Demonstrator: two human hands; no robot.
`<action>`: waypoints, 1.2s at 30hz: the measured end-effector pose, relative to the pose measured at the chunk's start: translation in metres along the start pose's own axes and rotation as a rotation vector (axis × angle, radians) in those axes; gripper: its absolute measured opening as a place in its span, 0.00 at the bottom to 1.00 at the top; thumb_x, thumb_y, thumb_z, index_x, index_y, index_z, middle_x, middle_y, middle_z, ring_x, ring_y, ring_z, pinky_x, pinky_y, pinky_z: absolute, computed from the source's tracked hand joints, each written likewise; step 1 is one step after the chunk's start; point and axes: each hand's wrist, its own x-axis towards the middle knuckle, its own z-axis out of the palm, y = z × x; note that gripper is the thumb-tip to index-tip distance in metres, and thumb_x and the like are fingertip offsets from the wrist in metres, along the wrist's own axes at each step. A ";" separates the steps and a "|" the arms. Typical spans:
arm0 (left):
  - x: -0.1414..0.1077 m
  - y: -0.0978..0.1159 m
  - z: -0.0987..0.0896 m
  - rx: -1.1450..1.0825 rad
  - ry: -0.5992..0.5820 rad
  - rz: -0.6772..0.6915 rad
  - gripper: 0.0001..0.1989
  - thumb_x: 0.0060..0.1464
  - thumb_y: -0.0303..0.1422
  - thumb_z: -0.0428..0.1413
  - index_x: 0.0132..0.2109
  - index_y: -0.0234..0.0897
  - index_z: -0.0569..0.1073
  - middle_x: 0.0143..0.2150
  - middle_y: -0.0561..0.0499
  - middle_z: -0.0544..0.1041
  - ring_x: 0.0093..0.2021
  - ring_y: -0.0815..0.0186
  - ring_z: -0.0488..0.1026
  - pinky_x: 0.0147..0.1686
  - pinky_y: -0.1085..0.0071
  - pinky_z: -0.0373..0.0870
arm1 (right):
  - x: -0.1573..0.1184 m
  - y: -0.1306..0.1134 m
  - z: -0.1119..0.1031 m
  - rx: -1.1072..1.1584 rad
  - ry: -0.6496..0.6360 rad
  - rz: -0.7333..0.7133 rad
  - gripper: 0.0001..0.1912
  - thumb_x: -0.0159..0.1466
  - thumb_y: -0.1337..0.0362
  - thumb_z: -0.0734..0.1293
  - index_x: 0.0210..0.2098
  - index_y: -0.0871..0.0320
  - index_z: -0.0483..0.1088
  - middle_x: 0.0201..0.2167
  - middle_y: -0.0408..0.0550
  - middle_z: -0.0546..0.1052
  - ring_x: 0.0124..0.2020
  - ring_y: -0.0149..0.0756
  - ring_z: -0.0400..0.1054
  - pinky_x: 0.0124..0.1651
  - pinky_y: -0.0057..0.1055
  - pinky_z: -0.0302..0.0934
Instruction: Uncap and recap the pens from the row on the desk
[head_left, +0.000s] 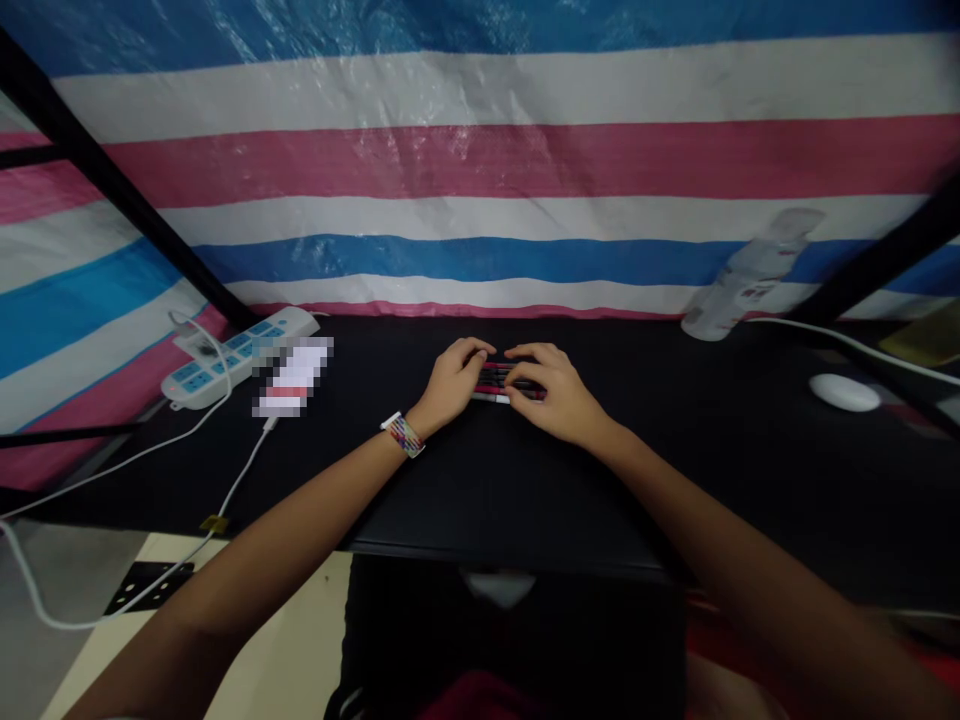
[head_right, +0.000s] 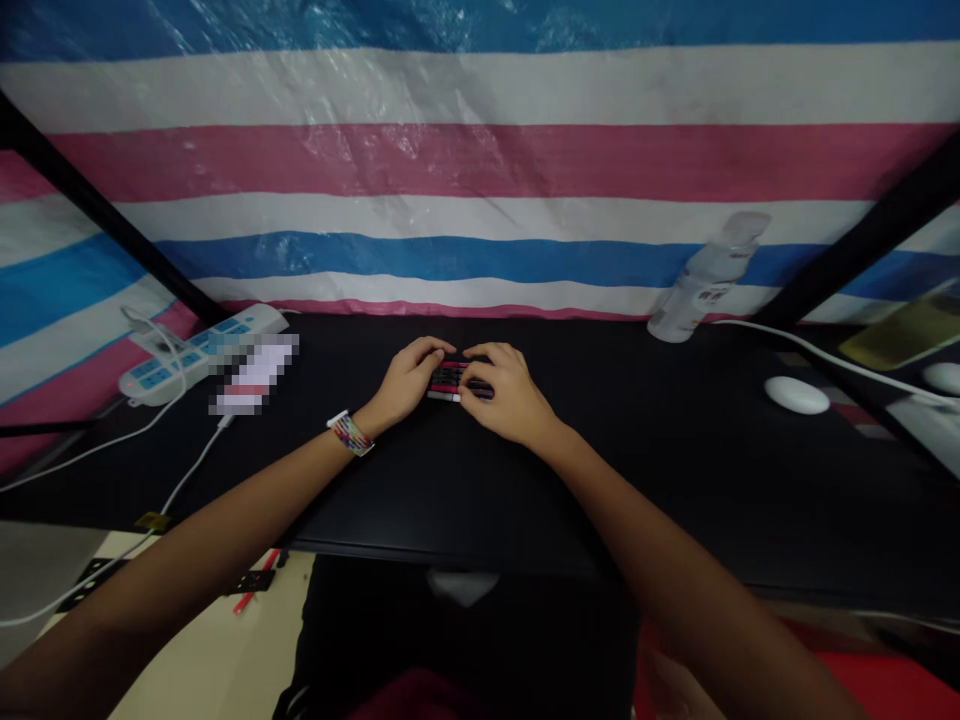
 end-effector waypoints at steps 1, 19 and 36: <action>0.000 0.000 -0.001 0.005 0.002 0.002 0.12 0.69 0.27 0.53 0.46 0.41 0.82 0.47 0.47 0.83 0.51 0.57 0.79 0.57 0.57 0.75 | 0.000 -0.002 -0.001 -0.013 -0.034 -0.051 0.04 0.65 0.64 0.72 0.34 0.49 0.79 0.56 0.53 0.81 0.63 0.58 0.72 0.68 0.63 0.61; -0.001 0.026 -0.016 0.074 -0.028 0.273 0.13 0.75 0.37 0.55 0.44 0.41 0.83 0.43 0.47 0.84 0.46 0.58 0.79 0.52 0.59 0.74 | 0.006 -0.003 -0.019 0.055 0.068 -0.003 0.04 0.72 0.59 0.70 0.41 0.49 0.79 0.43 0.50 0.84 0.48 0.51 0.77 0.57 0.52 0.69; 0.008 0.011 -0.019 -0.093 0.092 0.125 0.07 0.69 0.36 0.60 0.42 0.39 0.79 0.37 0.50 0.80 0.38 0.63 0.75 0.41 0.66 0.70 | 0.013 0.018 -0.021 0.775 0.282 0.535 0.08 0.63 0.58 0.78 0.39 0.54 0.84 0.30 0.48 0.80 0.28 0.34 0.71 0.33 0.36 0.69</action>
